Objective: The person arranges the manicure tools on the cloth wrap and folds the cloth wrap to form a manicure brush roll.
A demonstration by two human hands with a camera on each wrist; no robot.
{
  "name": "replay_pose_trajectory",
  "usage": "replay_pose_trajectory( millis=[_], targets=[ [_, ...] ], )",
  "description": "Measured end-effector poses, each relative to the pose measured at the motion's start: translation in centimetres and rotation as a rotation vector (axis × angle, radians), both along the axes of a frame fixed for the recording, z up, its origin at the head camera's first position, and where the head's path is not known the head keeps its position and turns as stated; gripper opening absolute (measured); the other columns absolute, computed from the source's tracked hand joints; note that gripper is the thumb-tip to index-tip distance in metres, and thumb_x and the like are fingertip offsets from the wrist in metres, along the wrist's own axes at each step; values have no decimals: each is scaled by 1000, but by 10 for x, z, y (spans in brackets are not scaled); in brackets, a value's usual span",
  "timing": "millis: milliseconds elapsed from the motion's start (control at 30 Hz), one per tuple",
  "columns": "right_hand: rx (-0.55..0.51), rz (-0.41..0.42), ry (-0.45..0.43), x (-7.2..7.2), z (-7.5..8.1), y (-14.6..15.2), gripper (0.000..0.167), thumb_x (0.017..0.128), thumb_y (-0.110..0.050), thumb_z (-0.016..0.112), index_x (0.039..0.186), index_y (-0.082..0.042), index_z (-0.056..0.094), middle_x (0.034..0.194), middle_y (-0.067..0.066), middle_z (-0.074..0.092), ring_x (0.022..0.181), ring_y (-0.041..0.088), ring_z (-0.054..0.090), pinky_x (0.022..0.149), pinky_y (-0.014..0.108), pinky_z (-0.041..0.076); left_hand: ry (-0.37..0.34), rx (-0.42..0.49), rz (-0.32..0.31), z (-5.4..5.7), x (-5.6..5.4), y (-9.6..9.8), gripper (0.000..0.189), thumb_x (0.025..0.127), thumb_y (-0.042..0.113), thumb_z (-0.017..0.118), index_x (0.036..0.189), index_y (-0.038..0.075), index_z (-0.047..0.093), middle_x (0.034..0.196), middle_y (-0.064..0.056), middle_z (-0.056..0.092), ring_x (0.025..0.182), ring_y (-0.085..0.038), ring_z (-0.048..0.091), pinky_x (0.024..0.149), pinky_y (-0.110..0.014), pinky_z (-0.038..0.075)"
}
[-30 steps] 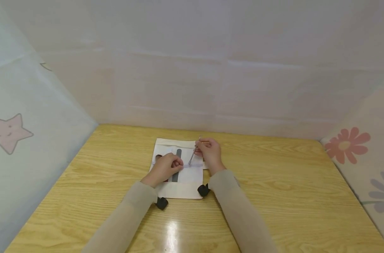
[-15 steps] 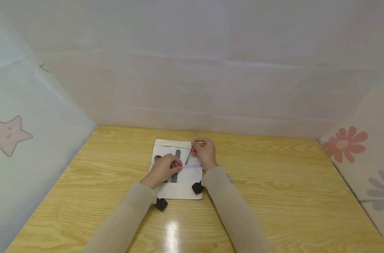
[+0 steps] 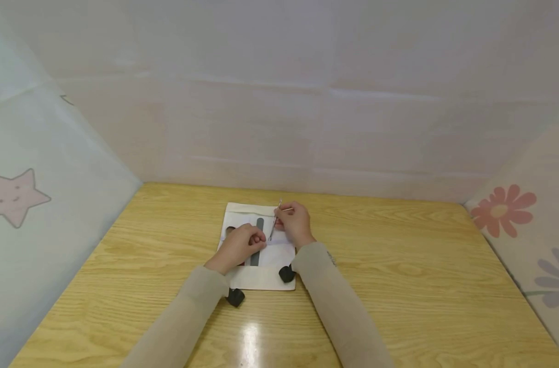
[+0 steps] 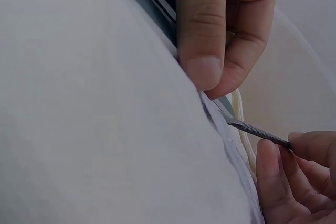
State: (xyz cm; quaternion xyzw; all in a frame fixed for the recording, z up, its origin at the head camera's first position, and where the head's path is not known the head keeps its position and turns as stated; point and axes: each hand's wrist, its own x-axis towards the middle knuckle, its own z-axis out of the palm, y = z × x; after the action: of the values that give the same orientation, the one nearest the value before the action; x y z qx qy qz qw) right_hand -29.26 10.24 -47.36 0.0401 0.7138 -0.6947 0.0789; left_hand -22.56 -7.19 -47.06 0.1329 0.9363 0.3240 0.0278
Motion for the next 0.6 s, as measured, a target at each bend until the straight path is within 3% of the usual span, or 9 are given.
replay_pose_trajectory(
  millis=[233,600],
  targets=[
    [100,47,-11,4,4,-1,20,95,-10,72,110,-1,65,90,13,70,64,16,69,64,30,60,-2,17,1,0,1,0,6,95,19,74,92,14,72,88,3,58,78,-11,54,73,-29,49],
    [181,149,-52,8,16,0,17,96,-8,71,109,2,67,93,14,70,70,17,68,65,30,61,8,12,9,3,3,1,7,95,19,75,91,14,72,86,3,58,77,-11,53,72,-28,48]
  ],
)
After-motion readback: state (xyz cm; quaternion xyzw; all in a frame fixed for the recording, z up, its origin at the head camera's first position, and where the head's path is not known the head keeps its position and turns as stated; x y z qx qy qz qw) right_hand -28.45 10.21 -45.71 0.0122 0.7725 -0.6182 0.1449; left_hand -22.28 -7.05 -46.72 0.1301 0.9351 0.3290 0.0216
